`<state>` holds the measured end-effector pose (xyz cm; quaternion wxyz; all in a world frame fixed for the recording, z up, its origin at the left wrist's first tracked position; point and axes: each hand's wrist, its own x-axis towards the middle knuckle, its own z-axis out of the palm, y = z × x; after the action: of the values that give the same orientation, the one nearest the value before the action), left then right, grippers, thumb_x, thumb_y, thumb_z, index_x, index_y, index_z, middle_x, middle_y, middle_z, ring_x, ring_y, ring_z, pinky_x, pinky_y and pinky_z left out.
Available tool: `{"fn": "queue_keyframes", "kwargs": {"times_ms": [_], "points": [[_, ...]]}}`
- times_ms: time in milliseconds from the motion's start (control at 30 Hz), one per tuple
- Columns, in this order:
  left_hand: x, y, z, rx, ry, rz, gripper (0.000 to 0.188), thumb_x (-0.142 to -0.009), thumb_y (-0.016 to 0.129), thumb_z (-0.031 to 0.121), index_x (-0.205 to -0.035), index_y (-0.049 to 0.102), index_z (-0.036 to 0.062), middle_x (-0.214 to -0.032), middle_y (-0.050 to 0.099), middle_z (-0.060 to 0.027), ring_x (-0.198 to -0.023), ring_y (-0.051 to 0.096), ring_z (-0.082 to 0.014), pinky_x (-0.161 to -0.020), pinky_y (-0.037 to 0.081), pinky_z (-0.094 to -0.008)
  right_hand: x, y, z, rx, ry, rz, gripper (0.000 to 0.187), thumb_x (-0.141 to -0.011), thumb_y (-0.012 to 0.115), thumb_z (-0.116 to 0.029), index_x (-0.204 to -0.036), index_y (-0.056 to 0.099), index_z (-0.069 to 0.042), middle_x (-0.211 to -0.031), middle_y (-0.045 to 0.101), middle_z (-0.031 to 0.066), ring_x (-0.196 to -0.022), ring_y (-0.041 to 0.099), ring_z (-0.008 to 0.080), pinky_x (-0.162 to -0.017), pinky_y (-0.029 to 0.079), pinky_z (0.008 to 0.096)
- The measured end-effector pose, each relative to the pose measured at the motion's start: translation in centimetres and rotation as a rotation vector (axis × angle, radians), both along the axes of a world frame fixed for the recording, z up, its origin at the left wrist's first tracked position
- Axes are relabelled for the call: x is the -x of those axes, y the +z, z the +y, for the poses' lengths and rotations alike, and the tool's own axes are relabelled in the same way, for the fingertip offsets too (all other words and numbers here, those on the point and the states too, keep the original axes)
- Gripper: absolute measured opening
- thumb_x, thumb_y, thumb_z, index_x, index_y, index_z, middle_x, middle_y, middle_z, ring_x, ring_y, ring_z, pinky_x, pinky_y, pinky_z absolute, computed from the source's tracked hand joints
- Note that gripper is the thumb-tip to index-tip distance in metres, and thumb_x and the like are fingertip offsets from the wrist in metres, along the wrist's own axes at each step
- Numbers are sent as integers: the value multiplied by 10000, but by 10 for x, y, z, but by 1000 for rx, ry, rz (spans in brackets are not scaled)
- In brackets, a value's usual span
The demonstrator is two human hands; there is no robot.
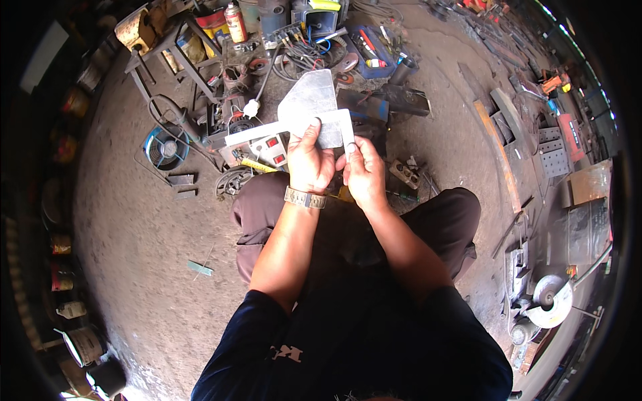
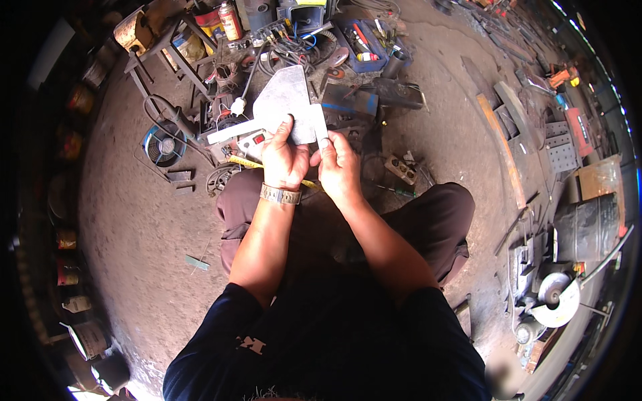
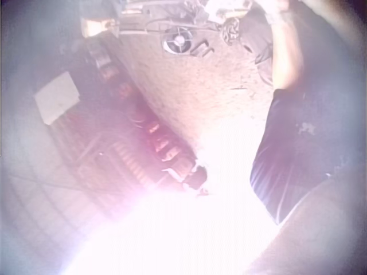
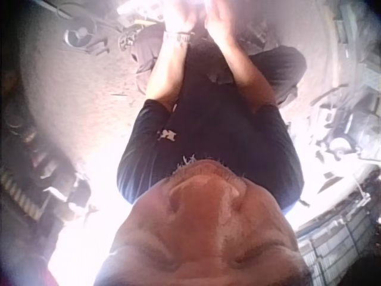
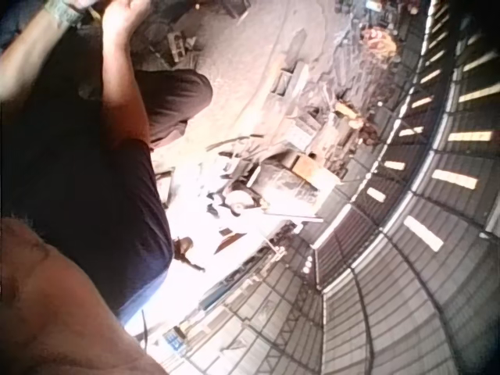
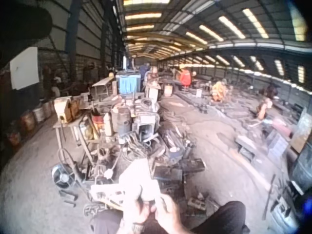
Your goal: The person measures a metal piece using a tape measure and a try square. They mark the metal with a pencil and then measure another metal piece.
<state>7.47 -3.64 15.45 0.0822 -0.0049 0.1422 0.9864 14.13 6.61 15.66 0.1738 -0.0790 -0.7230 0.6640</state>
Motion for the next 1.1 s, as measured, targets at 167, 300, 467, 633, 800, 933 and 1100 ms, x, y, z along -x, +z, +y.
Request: {"fn": "queue_keyframes", "kwargs": {"times_ms": [167,300,467,633,800,933,1100], "points": [[-5,7,2,17,25,31,263,-1008,650,11,-1268,616,38,-1194,703,-90,-1123,694,-251,-1047,564,-481,-1,-7,3,112,54,-11,286,-1141,485,-197,-1313,596,4,-791,660,49,-528,495,48,-477,414,216],[-6,7,1,18,20,48,253,-998,653,1,-1246,628,43,-1155,709,-86,-1102,699,-238,-1028,575,-456,-2,-9,3,245,75,16,288,-1143,473,-191,-1317,594,4,-780,660,55,-523,495,53,-471,419,218],[-5,5,5,11,27,55,251,-997,657,6,-1243,629,42,-1143,712,-85,-1074,706,-226,-1000,587,-433,-4,-10,3,334,98,33,310,-1141,479,-190,-1359,554,17,-815,659,64,-540,517,55,-476,409,194],[-7,5,6,9,23,64,250,-1009,646,6,-1253,624,51,-1156,710,-86,-1078,703,-226,-982,592,-433,-8,-11,3,341,93,44,318,-1141,481,-191,-1374,546,15,-820,662,68,-542,519,58,-474,405,191],[-6,2,4,18,3,89,239,-1022,637,-6,-1251,621,60,-1173,707,-87,-1081,698,-221,-961,598,-430,-7,-10,1,377,80,51,311,-1142,480,-188,-1369,559,9,-824,662,71,-537,514,55,-475,401,189],[-7,6,6,31,26,95,247,-1011,646,11,-1253,634,59,-1144,716,-84,-1036,724,-230,-949,612,-414,-8,-13,3,407,103,53,321,-1137,479,-159,-1394,566,14,-848,671,73,-569,531,61,-501,440,202],[-7,7,6,12,49,99,250,-1002,661,5,-1248,636,49,-1151,718,-83,-1064,714,-230,-984,595,-420,-6,-15,5,415,128,76,319,-1139,487,-174,-1385,575,9,-842,669,71,-568,528,58,-509,441,199]]}}
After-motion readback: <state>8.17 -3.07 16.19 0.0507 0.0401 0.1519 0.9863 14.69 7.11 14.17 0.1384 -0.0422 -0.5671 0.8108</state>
